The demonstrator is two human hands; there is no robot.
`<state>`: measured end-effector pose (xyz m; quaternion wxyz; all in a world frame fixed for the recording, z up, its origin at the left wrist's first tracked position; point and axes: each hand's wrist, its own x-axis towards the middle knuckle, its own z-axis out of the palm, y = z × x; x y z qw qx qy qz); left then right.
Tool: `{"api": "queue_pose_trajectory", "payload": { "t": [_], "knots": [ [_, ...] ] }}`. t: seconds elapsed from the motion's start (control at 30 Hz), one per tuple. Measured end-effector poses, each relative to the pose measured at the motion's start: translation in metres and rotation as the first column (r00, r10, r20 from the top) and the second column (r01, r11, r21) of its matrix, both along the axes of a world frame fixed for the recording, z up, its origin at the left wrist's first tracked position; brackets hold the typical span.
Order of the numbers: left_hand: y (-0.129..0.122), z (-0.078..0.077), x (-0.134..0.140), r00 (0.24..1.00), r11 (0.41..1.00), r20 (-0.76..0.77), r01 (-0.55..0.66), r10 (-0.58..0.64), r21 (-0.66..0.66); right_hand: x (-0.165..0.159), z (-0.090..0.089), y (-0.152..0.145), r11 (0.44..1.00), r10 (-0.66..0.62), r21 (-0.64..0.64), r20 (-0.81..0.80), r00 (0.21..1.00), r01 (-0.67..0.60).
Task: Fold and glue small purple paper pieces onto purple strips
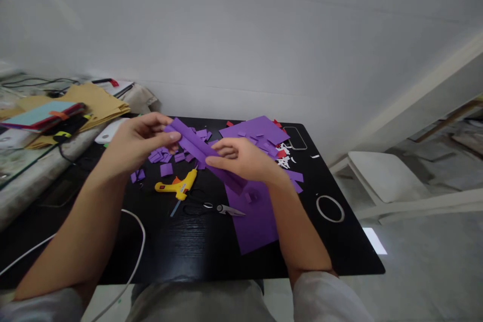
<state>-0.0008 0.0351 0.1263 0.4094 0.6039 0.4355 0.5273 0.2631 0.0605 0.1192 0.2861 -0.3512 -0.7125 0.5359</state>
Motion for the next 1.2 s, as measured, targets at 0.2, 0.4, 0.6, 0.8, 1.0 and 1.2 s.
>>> {"api": "queue_pose_trajectory", "payload": {
  "t": [0.2,0.4,0.6,0.8,1.0,1.2],
  "knots": [
    [-0.012,0.002,0.026,0.998,0.999,-0.052,0.043,-0.041,0.034,-0.038,-0.011,-0.014,0.989,-0.007,-0.143,-0.241,0.971,-0.029],
    [-0.015,0.002,0.030,0.998,1.000,-0.066,-0.008,0.009,0.015,-0.039,-0.011,-0.017,0.994,-0.074,-0.099,-0.292,0.954,0.046],
    [-0.017,0.002,0.027,0.993,0.999,-0.104,0.047,-0.046,0.006,-0.037,-0.008,-0.018,0.994,-0.069,-0.105,-0.263,0.962,0.043],
    [-0.016,0.002,0.026,0.990,0.997,-0.119,0.077,-0.077,-0.006,-0.035,-0.001,-0.020,0.993,-0.047,-0.119,-0.240,0.970,0.018],
    [-0.017,0.003,0.027,0.990,0.995,-0.105,0.093,-0.097,-0.041,-0.033,-0.001,-0.020,0.993,-0.055,-0.112,-0.229,0.972,0.030],
    [-0.019,0.005,0.027,0.984,0.994,-0.136,0.113,-0.113,-0.009,-0.033,-0.003,-0.018,0.995,-0.071,-0.081,-0.212,0.975,0.055]
  ]
}}
